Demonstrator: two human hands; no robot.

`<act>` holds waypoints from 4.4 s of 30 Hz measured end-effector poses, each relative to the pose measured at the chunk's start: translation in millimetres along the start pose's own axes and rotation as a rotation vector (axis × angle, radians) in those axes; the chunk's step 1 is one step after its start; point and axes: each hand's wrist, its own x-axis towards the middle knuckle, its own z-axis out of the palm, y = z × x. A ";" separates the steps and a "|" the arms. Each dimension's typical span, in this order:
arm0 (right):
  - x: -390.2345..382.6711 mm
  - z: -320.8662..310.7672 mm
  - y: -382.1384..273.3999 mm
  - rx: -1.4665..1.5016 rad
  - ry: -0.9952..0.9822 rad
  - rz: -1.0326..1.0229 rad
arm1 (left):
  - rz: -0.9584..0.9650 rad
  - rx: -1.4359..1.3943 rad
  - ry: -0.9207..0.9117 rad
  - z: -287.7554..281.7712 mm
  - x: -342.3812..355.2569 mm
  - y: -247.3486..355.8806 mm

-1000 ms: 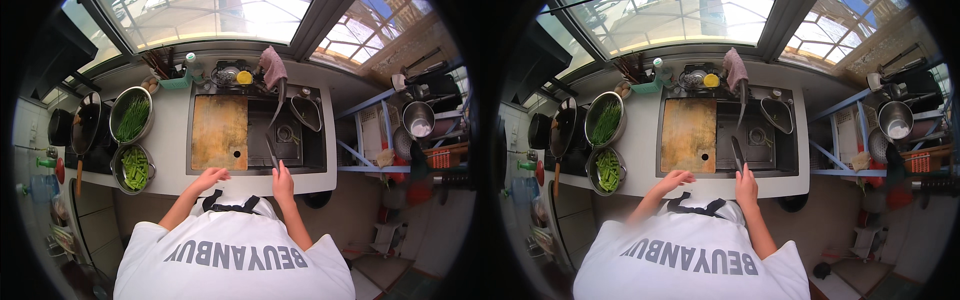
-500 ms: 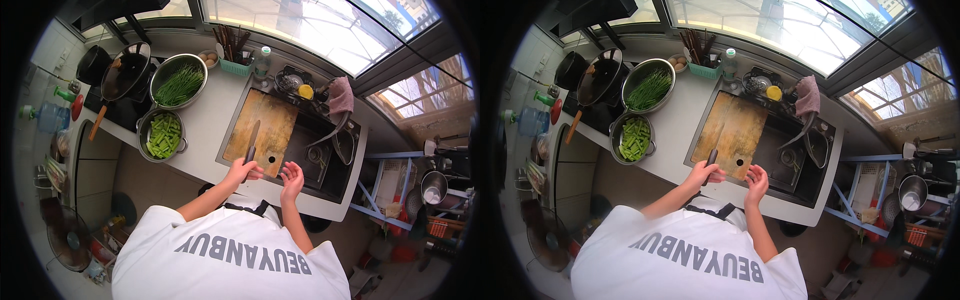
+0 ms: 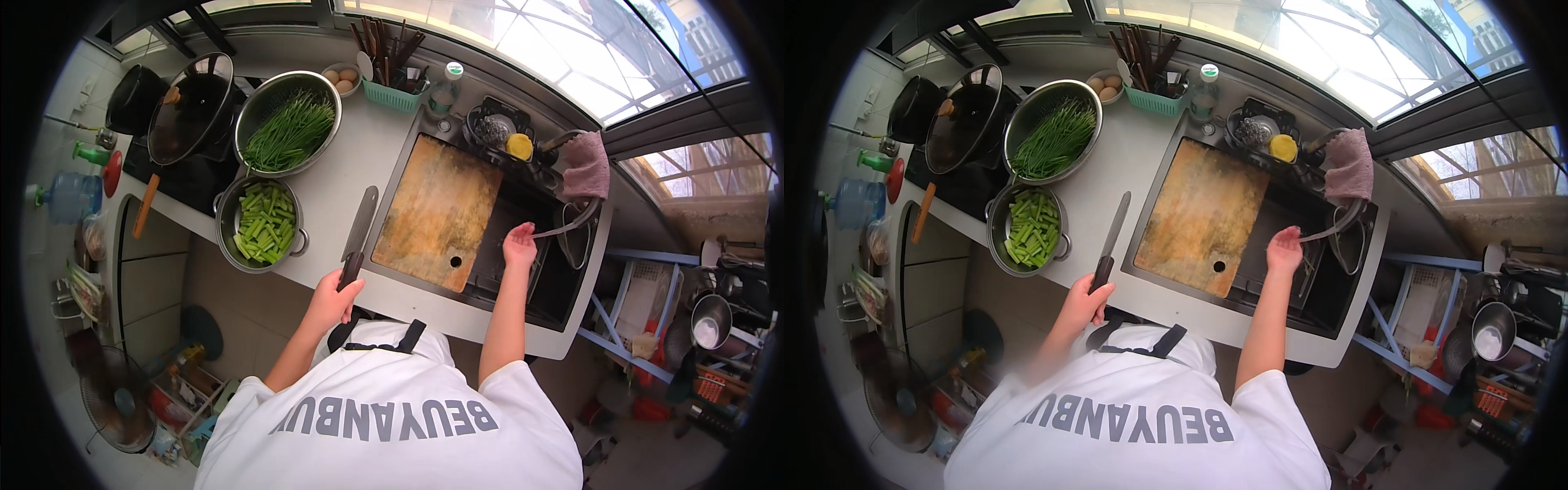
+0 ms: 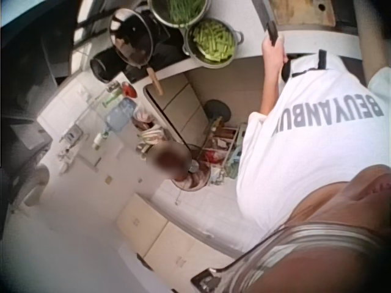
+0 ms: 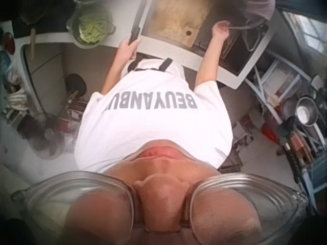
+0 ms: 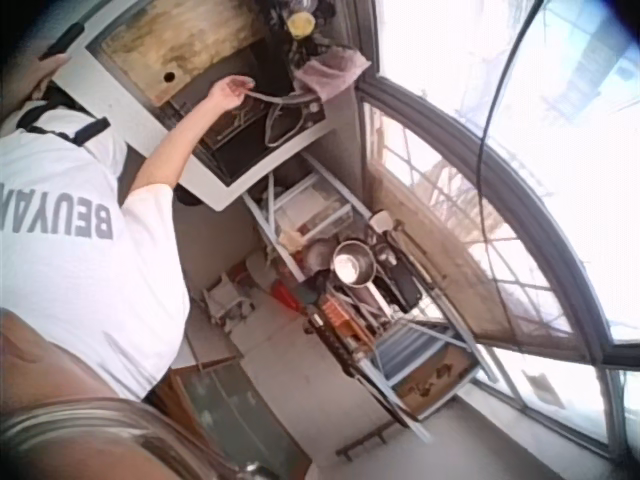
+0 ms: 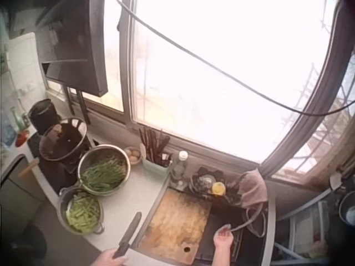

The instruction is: The person chops green vegetables on a wooden cutting board using a knife, then transfers the pieces into a metal colander in the sink. The person rinses the vegetables under running water and places the colander on the counter.

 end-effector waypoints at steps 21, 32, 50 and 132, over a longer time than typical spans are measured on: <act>5.5 48.8 181.8 -2.606 -0.532 -0.903 | -0.059 0.105 -0.015 20.2 18.4 31.8; 14.8 -28.4 -12.5 -0.565 0.099 -0.295 | -0.025 0.159 0.001 -3.8 11.1 21.3; -149.0 -60.8 101.3 -2.499 -0.322 -0.928 | -0.053 0.289 -0.113 51.0 20.0 27.8; -12.9 -14.2 104.7 -2.419 0.533 -0.923 | 0.010 0.229 0.138 -48.5 11.8 64.4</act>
